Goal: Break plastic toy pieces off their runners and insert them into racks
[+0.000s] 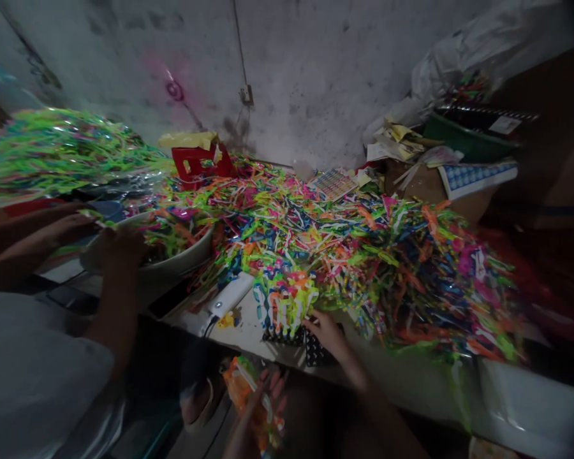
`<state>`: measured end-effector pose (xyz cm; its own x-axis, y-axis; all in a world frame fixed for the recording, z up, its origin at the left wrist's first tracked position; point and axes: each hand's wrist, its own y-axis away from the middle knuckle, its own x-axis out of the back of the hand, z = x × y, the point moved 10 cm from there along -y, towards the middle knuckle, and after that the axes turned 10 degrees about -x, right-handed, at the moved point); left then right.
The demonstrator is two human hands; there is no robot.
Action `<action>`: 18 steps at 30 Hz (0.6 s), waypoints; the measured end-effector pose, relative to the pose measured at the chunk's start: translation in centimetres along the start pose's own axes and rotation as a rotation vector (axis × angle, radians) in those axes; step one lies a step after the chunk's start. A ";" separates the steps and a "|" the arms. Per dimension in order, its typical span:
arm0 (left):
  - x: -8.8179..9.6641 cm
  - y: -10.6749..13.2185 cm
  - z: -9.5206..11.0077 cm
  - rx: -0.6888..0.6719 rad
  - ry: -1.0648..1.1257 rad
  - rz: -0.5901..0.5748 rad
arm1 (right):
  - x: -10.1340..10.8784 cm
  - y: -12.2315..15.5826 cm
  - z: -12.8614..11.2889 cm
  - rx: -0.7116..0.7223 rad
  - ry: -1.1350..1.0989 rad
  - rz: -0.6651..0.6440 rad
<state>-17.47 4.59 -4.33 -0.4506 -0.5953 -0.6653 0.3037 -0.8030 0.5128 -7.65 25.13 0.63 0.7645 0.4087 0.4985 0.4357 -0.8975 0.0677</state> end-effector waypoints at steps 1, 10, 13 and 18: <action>0.0 0.1 0.1 -0.008 -0.028 -0.006 | 0.0 -0.1 -0.1 0.005 0.016 0.007; -2.1 0.1 0.1 0.025 -0.133 -0.104 | -0.1 -0.5 -0.8 0.009 0.121 -0.022; -2.4 0.1 0.2 0.029 -0.168 -0.140 | 0.0 -0.6 -1.0 0.012 0.159 -0.010; -2.3 0.2 0.5 0.055 -0.273 -0.222 | 0.0 -0.3 -0.9 0.028 0.136 0.019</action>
<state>-16.82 5.77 -2.38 -0.7107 -0.3709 -0.5977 0.1309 -0.9046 0.4057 -8.24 25.25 1.43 0.7022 0.3636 0.6121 0.4361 -0.8993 0.0339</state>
